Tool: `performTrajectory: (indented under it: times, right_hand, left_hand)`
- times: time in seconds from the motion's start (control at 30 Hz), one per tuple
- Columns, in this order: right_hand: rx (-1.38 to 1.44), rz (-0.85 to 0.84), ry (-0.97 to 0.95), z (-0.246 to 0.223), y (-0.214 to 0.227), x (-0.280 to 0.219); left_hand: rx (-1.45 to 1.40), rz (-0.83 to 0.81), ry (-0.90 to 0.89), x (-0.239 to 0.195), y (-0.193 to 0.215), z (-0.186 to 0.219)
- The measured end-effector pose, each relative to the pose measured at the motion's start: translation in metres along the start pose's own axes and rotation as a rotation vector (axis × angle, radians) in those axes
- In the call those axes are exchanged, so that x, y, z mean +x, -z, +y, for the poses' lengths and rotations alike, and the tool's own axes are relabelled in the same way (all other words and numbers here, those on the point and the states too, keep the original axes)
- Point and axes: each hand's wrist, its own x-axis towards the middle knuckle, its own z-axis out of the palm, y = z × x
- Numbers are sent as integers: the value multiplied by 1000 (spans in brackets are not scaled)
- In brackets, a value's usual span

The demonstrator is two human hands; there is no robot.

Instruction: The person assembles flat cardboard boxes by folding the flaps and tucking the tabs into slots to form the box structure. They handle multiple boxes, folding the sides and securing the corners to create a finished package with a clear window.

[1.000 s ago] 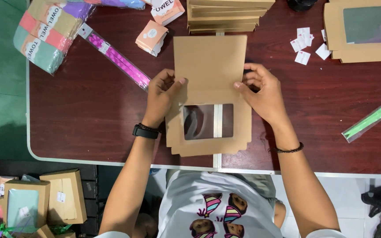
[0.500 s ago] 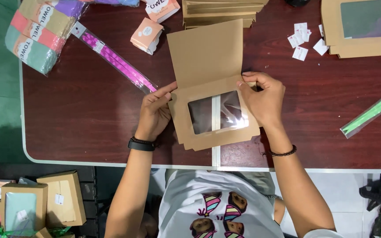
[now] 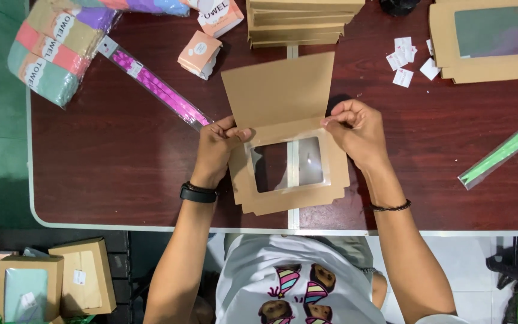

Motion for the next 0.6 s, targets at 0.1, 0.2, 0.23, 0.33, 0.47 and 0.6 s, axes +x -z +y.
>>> performTrajectory:
  times: [0.1,0.2,0.23,0.33,0.47,0.6]
  right_hand:
    - [30,16,-14,-3,-4,0]
    - [-18,50,29,7,-1,6]
    - [-75,62,80,13,2,9]
    - [-164,-23,156,-13,-4,-2]
    - [-362,18,192,-9,-6,9]
    - [-239,100,133,17,5,24]
  left_hand:
    - [30,46,1,-8,-10,15]
    - [124,61,-21,-22,-22,39]
    - [199,49,-44,-27,-27,48]
    - [307,65,-72,-36,-39,58]
    - [357,71,-101,-31,-24,35]
    - [154,109,7,-46,-28,47]
